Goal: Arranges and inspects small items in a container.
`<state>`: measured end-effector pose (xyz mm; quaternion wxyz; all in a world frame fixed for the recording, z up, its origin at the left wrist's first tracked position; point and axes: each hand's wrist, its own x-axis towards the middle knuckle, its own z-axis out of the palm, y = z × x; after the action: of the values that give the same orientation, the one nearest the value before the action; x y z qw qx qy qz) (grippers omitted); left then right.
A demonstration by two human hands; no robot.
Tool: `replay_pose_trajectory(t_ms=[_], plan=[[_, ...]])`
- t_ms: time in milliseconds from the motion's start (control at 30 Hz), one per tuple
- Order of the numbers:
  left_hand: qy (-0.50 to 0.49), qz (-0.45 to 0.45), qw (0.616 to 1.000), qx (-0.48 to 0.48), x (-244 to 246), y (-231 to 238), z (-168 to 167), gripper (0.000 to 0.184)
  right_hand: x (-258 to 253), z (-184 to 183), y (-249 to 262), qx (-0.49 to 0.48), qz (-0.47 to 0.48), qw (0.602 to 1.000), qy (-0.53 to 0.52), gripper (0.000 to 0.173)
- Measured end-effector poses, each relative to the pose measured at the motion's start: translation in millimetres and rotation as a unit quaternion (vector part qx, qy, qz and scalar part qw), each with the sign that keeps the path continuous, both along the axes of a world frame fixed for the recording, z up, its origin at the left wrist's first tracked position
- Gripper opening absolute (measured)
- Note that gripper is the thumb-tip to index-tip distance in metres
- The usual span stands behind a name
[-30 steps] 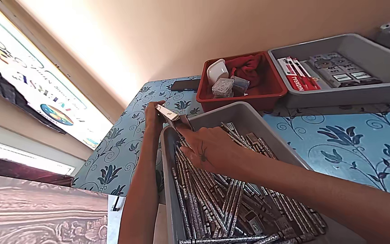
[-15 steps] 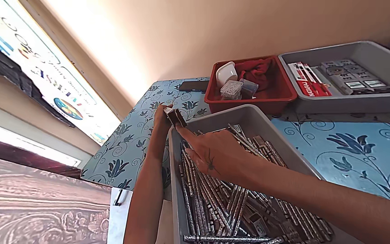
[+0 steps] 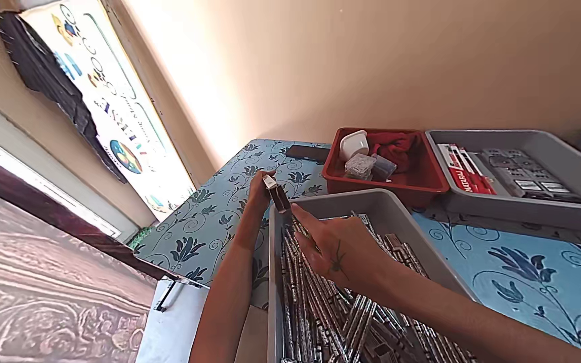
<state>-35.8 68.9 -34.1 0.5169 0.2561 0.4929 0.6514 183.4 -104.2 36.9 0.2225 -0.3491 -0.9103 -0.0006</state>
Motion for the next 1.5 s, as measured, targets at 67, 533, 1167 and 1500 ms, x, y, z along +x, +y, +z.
replay_pose_trajectory(t_ms=[67, 533, 1167, 1500], plan=[[0.007, 0.002, 1.000, 0.002, 0.7, -0.6, -0.6, 0.022, 0.0, -1.0, -0.3, 0.010, -0.005, 1.000, -0.001, 0.046], [0.027, 0.006, 1.000, -0.011, 3.5, -2.9, 1.5, 0.028, 2.2, -5.0, 3.5, 0.051, 0.066, 0.995, 0.051, 0.041], [-0.009, 0.028, 0.999, 0.018, 6.5, -4.2, -2.7, 0.027, 2.4, 9.5, 8.9, -0.169, -0.009, 0.984, -0.055, 0.069], [-0.021, 0.012, 1.000, 0.002, 2.4, 11.5, -14.8, 0.034, 5.9, 1.2, 26.7, -0.329, 0.035, 0.930, 0.160, 0.072]])
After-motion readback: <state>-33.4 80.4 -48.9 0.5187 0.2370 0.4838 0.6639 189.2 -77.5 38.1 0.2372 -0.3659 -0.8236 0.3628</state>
